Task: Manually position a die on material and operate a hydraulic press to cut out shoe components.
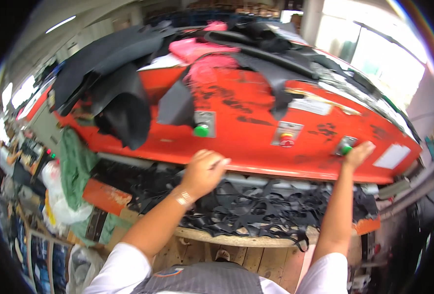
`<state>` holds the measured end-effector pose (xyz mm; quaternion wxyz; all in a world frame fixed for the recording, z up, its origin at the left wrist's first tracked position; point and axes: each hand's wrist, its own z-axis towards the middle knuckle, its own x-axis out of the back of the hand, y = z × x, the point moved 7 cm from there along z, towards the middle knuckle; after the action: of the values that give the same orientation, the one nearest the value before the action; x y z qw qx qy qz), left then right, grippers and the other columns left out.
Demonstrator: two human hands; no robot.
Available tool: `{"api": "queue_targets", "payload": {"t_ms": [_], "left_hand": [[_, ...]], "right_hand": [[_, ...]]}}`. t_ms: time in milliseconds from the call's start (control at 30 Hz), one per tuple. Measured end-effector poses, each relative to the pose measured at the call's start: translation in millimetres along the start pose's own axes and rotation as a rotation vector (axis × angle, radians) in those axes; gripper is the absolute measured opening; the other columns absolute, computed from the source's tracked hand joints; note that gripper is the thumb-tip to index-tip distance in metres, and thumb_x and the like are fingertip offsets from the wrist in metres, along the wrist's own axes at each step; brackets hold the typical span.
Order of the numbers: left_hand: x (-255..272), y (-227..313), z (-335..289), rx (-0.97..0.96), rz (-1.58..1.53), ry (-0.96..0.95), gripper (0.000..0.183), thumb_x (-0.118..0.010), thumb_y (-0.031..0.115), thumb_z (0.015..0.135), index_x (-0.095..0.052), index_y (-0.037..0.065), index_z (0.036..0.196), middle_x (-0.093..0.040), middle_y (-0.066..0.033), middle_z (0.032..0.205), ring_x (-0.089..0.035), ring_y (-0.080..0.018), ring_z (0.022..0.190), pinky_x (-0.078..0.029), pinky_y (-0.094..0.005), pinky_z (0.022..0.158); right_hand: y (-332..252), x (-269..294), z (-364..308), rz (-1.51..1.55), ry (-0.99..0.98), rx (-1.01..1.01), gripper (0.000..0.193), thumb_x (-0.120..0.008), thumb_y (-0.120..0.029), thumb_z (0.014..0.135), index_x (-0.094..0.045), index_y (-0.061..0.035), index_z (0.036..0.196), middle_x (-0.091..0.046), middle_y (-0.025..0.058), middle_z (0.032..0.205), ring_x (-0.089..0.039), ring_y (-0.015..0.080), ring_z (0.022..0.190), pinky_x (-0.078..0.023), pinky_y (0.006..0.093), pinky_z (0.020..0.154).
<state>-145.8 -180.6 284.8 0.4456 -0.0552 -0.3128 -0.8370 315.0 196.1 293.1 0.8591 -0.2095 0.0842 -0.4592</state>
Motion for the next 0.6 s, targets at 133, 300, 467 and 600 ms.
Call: {"api": "queue_targets", "payload": {"t_ms": [133, 300, 467, 600], "left_hand": [[66.2, -6.2, -11.8, 0.046, 0.245, 0.099, 0.016, -0.062, 0.012, 0.088, -0.061, 0.003, 0.074, -0.057, -0.0098, 0.069, -0.052, -0.0286, 0.067, -0.043, -0.0383, 0.063], [64.1, -17.4, 36.7, -0.123, 0.396, 0.102, 0.020, -0.059, 0.015, 0.088, -0.055, 0.002, 0.073, -0.055, -0.0163, 0.074, -0.053, -0.0371, 0.072, -0.043, -0.0446, 0.065], [95.6, -1.4, -43.7, 0.164, 0.329, -0.112, 0.022, -0.059, 0.020, 0.089, -0.054, 0.004, 0.074, -0.057, -0.0141, 0.075, -0.056, -0.0349, 0.075, -0.045, -0.0447, 0.065], [141.6, -31.5, -179.9, 0.399, 0.509, -0.198, 0.020, -0.061, 0.023, 0.086, -0.062, 0.005, 0.077, -0.060, -0.0114, 0.076, -0.059, -0.0323, 0.077, -0.047, -0.0437, 0.070]], "right_hand": [[-115.5, -25.9, -74.0, 0.420, -0.025, -0.423, 0.066, -0.029, -0.044, 0.102, -0.028, 0.0077, 0.143, -0.026, 0.0278, 0.150, -0.020, 0.0371, 0.142, -0.015, 0.0426, 0.117], [-126.3, -2.2, -49.8, 0.305, 0.014, -0.403, 0.069, -0.033, -0.047, 0.101, -0.029, 0.0087, 0.142, -0.027, 0.0283, 0.149, -0.020, 0.0382, 0.141, -0.016, 0.0438, 0.115], [-169.2, 70.7, -78.0, 0.285, -0.245, -0.187, 0.056, -0.046, -0.032, 0.099, -0.037, 0.0081, 0.138, -0.034, 0.0279, 0.145, -0.034, 0.0375, 0.135, -0.025, 0.0434, 0.111], [-269.2, 140.5, -217.8, 0.437, -0.953, 0.221, 0.040, -0.078, -0.028, 0.071, -0.061, -0.0047, 0.099, -0.057, 0.0139, 0.104, -0.053, 0.0302, 0.094, -0.043, 0.0406, 0.084]]}}
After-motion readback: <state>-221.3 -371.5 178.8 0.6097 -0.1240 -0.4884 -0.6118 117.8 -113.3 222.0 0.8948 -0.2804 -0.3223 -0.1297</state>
